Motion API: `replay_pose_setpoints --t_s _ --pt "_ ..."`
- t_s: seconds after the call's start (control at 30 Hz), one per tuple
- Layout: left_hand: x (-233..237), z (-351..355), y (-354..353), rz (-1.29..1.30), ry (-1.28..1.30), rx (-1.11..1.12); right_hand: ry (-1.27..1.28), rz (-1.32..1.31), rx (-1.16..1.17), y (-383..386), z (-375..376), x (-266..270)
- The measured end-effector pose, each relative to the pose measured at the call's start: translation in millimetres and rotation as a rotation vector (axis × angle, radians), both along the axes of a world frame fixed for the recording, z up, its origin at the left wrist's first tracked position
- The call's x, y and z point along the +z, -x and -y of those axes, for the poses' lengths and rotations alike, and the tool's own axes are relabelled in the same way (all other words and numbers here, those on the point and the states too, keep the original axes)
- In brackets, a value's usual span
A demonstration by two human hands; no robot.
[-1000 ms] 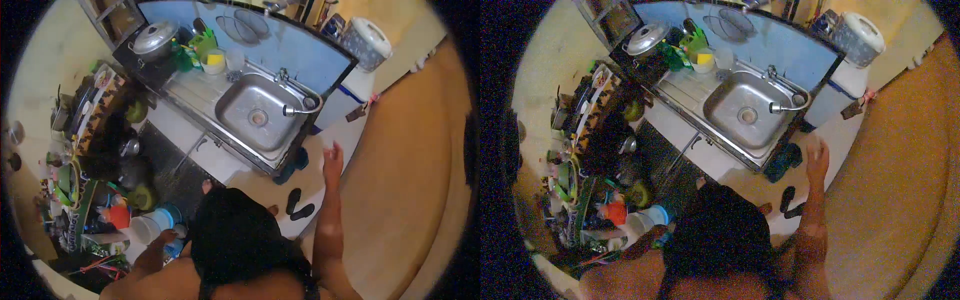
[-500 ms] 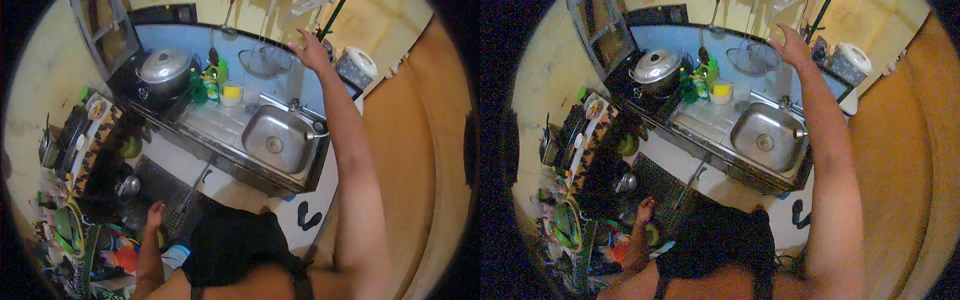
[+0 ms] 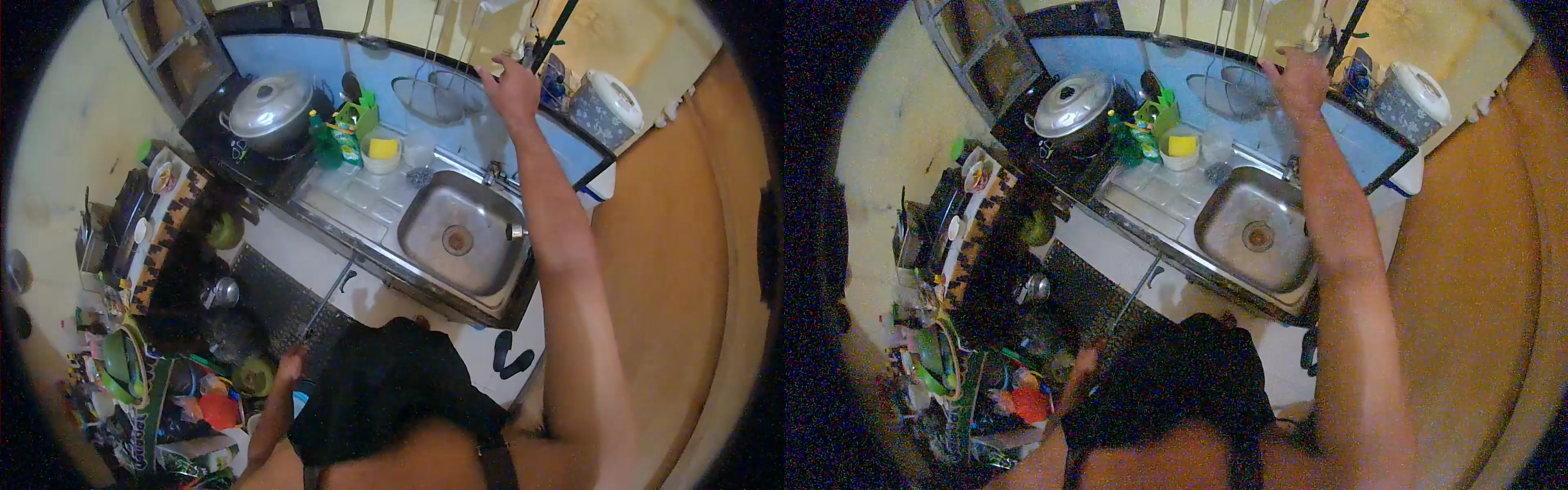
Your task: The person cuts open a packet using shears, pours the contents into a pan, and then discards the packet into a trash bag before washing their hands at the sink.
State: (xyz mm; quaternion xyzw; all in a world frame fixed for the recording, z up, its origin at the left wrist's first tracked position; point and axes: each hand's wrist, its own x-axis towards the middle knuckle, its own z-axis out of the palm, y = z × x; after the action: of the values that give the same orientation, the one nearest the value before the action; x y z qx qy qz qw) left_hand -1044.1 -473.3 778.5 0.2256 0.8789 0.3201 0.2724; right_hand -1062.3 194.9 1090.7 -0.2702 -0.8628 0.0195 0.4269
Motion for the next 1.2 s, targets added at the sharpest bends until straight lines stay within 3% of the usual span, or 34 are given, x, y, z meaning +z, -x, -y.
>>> replay_pose_setpoints --t_s 0.1,0.17,0.3,0.37,0.4,0.47,0.53,0.6,0.67,0.7,0.77,0.83,0.93,0.97,1.0,1.03,1.07,1.17,1.2 --pt "68.8 -102.7 7.1 0.54 -0.19 0.523 -0.118 -0.096 -0.061 7.5 -3.1 0.1" --pt "59.4 -142.8 28.1 0.511 -0.287 0.384 0.252 0.134 -0.024 -1.5 16.0 25.4" --pt "124.6 -268.2 35.3 0.611 -0.352 0.141 0.291 0.126 0.141 -12.1 -1.0 21.2" --pt "158.0 -326.6 35.9 0.545 -0.367 -0.062 0.441 -0.487 0.303 -20.1 -17.1 -2.6" --pt "170.7 -354.2 35.5 0.553 -0.413 -0.106 0.445 -0.485 0.301 -25.8 -21.3 -16.1" --pt "191.6 -403.3 42.3 0.541 -0.485 -0.197 0.913 -1.056 0.359 -39.1 -17.8 -47.5" --pt "202.3 -450.6 51.8 0.586 -0.507 -0.239 1.644 -1.172 0.439 -50.2 -5.3 -91.5" --pt "202.0 -497.6 50.2 0.639 -0.52 -0.195 2.045 -1.123 0.757 -55.4 3.8 -143.8" --pt "193.5 -537.5 48.2 0.634 -0.532 -0.154 1.404 -0.502 0.754 -60.7 22.0 -165.9" --pt "181.3 -555.4 49.7 0.752 -0.554 -0.113 1.408 -0.501 0.747 -55.0 22.2 -177.6" --pt "170.9 -580.2 35.4 0.876 -0.574 -0.068 1.973 -0.894 0.645 -42.3 18.1 -195.0" --pt "163.4 -599.1 18.7 1.09 -0.758 0.271 1.886 -0.799 0.556 -42.4 18.0 -203.5" --pt "147.5 -603.0 11.4 1.307 -0.794 0.3 1.594 -0.527 0.334 -44.6 21.5 -206.1" --pt "149.9 -603.4 8.3 1.312 -0.795 0.297 1.491 -0.441 0.263 -46.5 25.2 -199.6" --pt "151.4 -601.8 5.3 1.286 -0.633 0.283 1.49 -0.438 0.26 -52.2 29.8 -194.0" --pt "151.5 -600.5 2.4 1.258 -0.473 0.27 1.723 -0.539 0.393 -63.1 41.8 -168.4" --pt "142.1 -602.9 0.7 1.262 -0.477 0.273 1.953 -0.642 0.534 -68.9 47.1 -154.5" --pt "107.9 -610.4 -4.0 1.12 -0.702 0.273 1.903 -0.608 0.667 -62.8 25.0 -196.4" --pt "94.8 -613.8 -2.8 0.809 -0.715 0.289 1.911 -0.598 0.663 -57.9 22.3 -211.7"
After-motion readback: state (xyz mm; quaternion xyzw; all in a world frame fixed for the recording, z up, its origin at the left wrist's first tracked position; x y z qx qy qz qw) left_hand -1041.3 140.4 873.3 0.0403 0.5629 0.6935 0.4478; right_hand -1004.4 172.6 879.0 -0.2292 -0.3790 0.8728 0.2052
